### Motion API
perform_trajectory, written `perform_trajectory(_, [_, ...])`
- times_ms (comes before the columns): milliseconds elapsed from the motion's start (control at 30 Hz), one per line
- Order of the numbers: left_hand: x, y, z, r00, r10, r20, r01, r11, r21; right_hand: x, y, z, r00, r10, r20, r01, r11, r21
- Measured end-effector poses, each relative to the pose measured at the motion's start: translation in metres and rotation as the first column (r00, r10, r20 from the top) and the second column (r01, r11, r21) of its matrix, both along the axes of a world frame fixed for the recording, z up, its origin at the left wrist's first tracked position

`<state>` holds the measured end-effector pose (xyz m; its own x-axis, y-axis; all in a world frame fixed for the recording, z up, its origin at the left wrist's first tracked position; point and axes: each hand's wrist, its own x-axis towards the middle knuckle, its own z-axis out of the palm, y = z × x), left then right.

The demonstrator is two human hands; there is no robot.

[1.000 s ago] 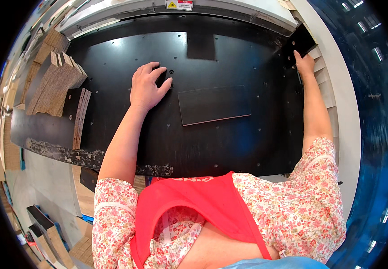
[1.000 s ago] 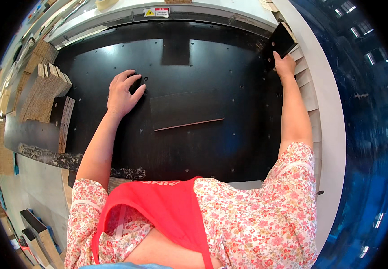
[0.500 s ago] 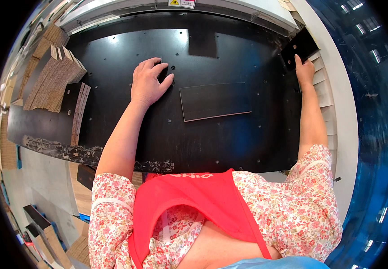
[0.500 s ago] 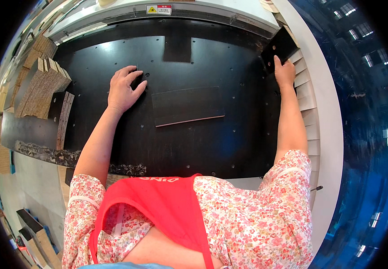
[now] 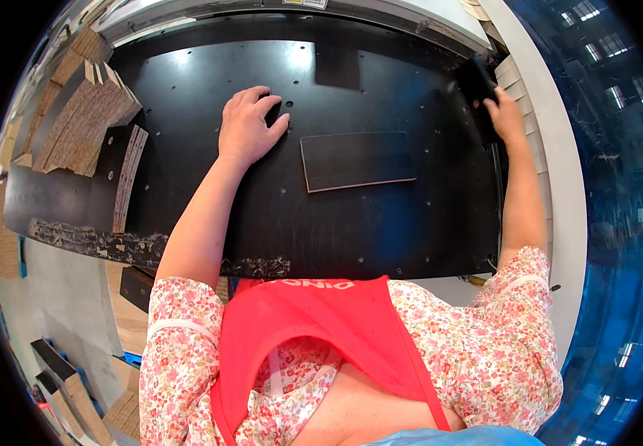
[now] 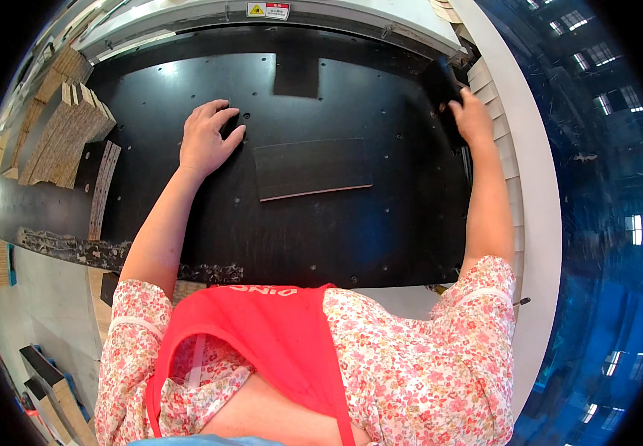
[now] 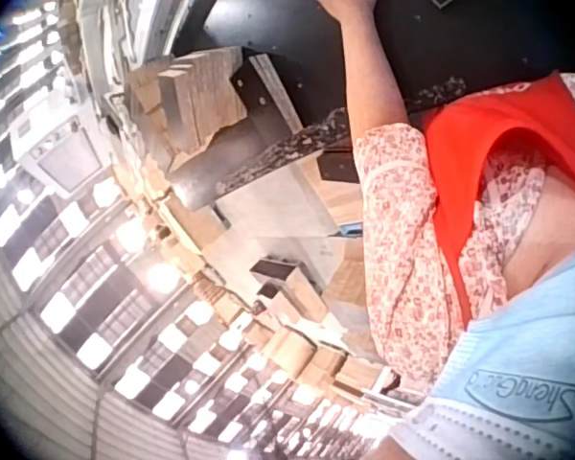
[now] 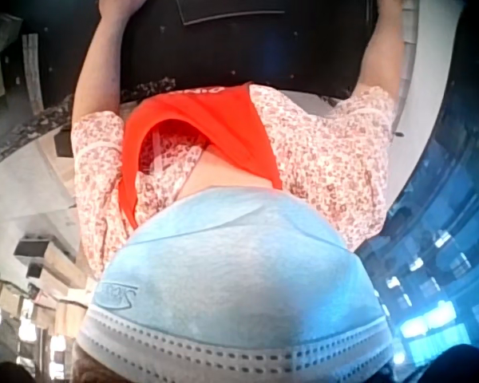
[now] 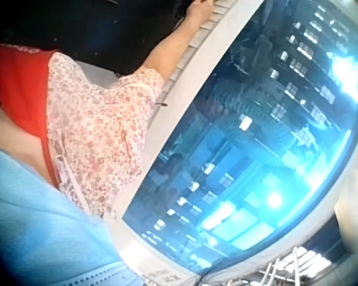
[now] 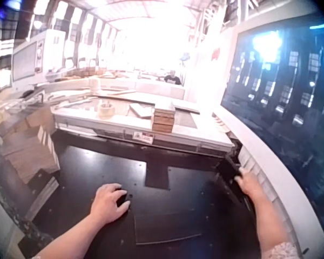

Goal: The person assembles dark wood panels by hand on a workstation, checking their alignment and then stacking them on a blue pallet.

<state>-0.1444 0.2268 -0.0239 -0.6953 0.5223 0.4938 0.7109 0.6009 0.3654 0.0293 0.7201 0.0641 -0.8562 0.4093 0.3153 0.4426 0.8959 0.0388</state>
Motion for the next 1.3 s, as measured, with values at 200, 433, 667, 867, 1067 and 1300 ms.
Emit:
perform_trajectory(200, [0.001,0.004,0.003,1.000,-0.002,0.007,0.002,1.000,-0.007,0.006,-0.010,-0.005,0.997,-0.035,0.075,0.035,0.999,0.006])
perform_trajectory(433, [0.001,-0.010,0.005,0.999,0.016,0.037,-0.018,0.999,0.036,-0.017,-0.069,0.007,0.987,0.100,0.128,-0.101,0.995,0.002])
perform_trajectory(667, [0.027,-0.001,0.044,0.958,-0.109,-0.264,0.150,0.979,0.138,-0.034,-0.117,0.041,0.937,0.267,-0.223,-0.339,0.848,-0.408])
perform_trajectory(867, [0.079,-0.017,0.104,0.890,-0.224,-0.397,0.162,0.969,-0.185,-0.060,-0.269,0.075,0.672,0.731,-0.113,-0.567,0.410,-0.715])
perform_trajectory(1067, [0.099,-0.087,0.105,0.990,-0.055,-0.128,0.040,0.992,-0.117,-0.073,-0.296,0.067,0.571,0.769,-0.289,-0.692,0.261,-0.673])
perform_trajectory(1300, [0.079,-0.211,0.102,0.700,0.714,-0.005,-0.703,0.688,-0.181,-0.053,-0.254,0.029,0.723,0.558,-0.408,-0.610,0.236,-0.757])
